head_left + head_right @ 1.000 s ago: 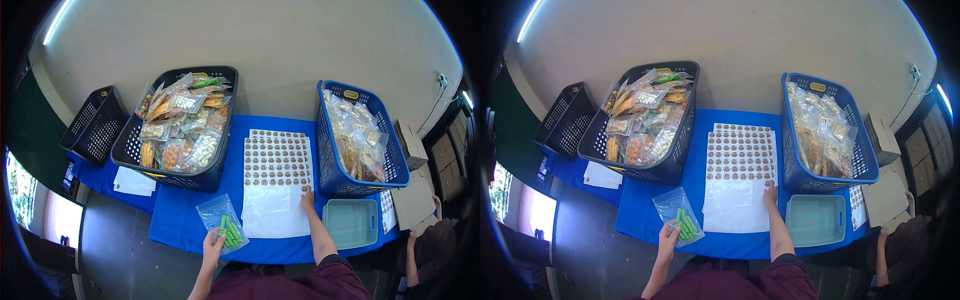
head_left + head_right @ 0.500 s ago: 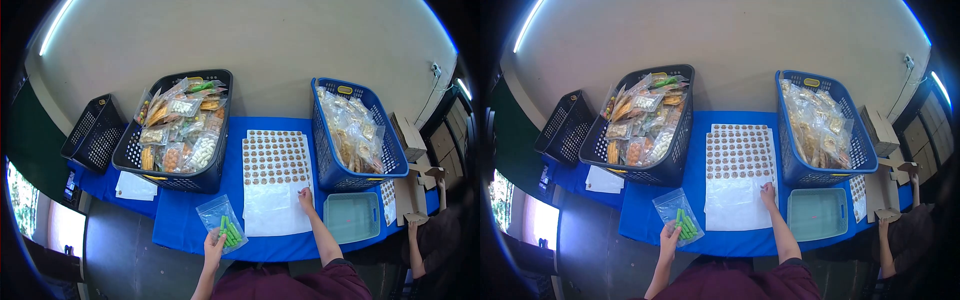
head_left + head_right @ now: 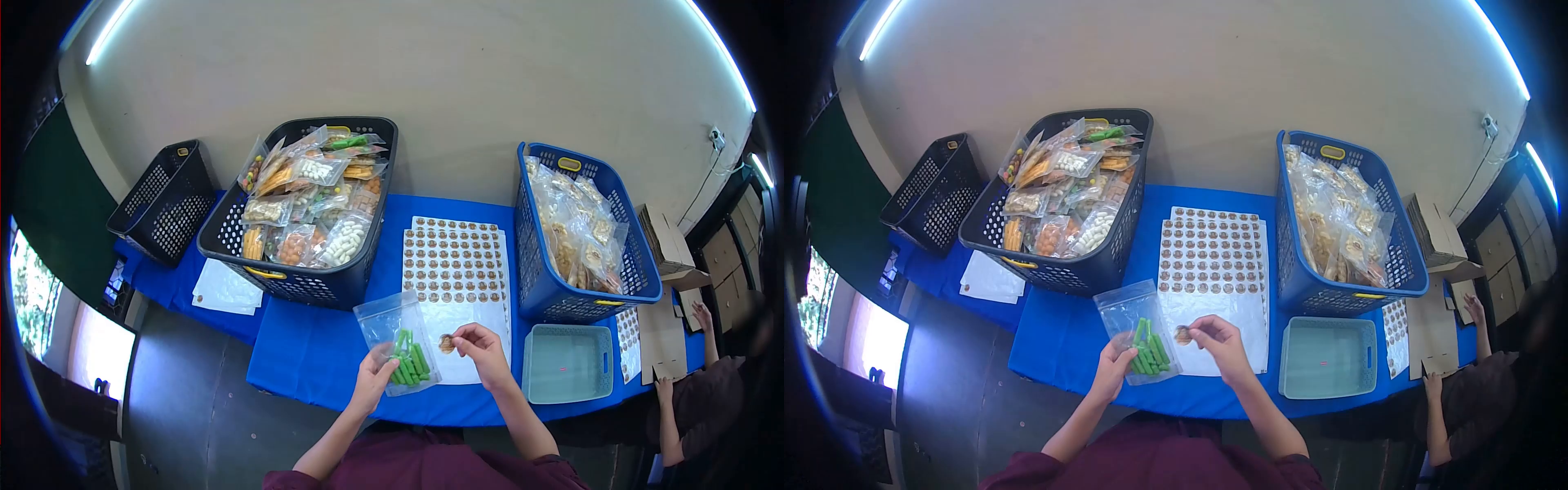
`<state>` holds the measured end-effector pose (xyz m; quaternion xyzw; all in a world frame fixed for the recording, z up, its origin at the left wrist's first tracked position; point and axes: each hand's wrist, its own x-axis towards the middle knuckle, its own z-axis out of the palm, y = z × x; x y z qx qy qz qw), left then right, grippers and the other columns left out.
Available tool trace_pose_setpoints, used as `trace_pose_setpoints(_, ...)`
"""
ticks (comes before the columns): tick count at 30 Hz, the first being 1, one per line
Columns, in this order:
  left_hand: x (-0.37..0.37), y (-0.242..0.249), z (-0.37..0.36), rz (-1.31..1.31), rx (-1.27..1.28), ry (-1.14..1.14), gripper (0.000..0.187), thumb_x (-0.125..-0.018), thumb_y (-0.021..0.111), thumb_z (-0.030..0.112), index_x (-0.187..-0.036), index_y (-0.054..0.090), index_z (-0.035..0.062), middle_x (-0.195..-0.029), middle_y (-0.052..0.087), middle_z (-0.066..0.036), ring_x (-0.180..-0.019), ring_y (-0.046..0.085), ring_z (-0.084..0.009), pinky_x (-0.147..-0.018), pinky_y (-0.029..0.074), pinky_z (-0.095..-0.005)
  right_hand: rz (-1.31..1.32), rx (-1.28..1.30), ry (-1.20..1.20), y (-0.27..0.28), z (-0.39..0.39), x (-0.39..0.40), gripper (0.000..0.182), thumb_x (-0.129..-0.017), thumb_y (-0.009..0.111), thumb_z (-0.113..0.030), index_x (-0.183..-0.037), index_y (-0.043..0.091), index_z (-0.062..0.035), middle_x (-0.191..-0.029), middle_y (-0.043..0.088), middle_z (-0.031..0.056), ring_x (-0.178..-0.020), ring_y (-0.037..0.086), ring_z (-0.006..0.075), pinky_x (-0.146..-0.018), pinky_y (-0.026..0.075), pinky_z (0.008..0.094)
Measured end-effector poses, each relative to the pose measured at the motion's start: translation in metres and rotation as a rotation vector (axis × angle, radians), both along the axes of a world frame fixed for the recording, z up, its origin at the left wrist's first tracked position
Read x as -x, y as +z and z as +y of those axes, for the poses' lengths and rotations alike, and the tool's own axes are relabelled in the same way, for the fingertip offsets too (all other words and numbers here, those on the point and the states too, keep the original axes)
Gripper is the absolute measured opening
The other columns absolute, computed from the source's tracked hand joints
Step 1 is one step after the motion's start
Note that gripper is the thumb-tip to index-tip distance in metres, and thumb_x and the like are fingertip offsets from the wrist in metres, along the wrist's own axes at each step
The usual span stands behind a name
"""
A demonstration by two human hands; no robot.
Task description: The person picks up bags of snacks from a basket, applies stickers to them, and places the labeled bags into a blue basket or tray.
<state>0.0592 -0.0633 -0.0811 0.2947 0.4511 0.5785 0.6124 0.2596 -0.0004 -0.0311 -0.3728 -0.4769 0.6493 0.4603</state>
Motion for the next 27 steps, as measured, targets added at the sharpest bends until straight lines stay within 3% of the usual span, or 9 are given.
trace_pose_setpoints(4,-0.009,0.019,0.007,0.002,-0.012,-0.053,0.031,-0.082,0.051,0.004,-0.113,0.048,-0.0006,-0.103,0.055,-0.009,-0.093,0.053,-0.0112,-0.08,0.043,-0.0242,-0.101,-0.147,0.001,0.019,-0.017,0.023,0.021,-0.074,0.063,0.001,-0.093,0.055,-0.0003,-0.075,0.059,0.0031,-0.066,0.05,0.0052,-0.06,0.038,0.0187)
trace_pose_setpoints(8,-0.018,0.023,0.009,0.066,-0.133,-0.103,0.031,-0.083,0.05,0.005,-0.114,0.048,-0.0008,-0.102,0.056,-0.008,-0.094,0.053,-0.012,-0.083,0.041,-0.025,-0.131,-0.135,-0.065,0.014,-0.022,0.031,0.027,-0.073,0.065,-0.001,-0.096,0.05,0.0003,-0.075,0.059,0.0036,-0.066,0.049,0.0046,-0.06,0.038,0.0183)
trace_pose_setpoints(27,-0.015,0.025,0.012,0.178,-0.256,-0.152,0.034,-0.081,0.059,0.009,-0.111,0.049,-0.0036,-0.102,0.058,-0.008,-0.094,0.054,-0.0123,-0.083,0.043,-0.0259,-0.298,-0.254,-0.225,0.025,-0.029,0.04,0.027,-0.071,0.067,-0.005,-0.089,0.049,-0.0019,-0.068,0.059,0.0025,-0.057,0.043,0.0038,-0.056,0.035,0.0184)
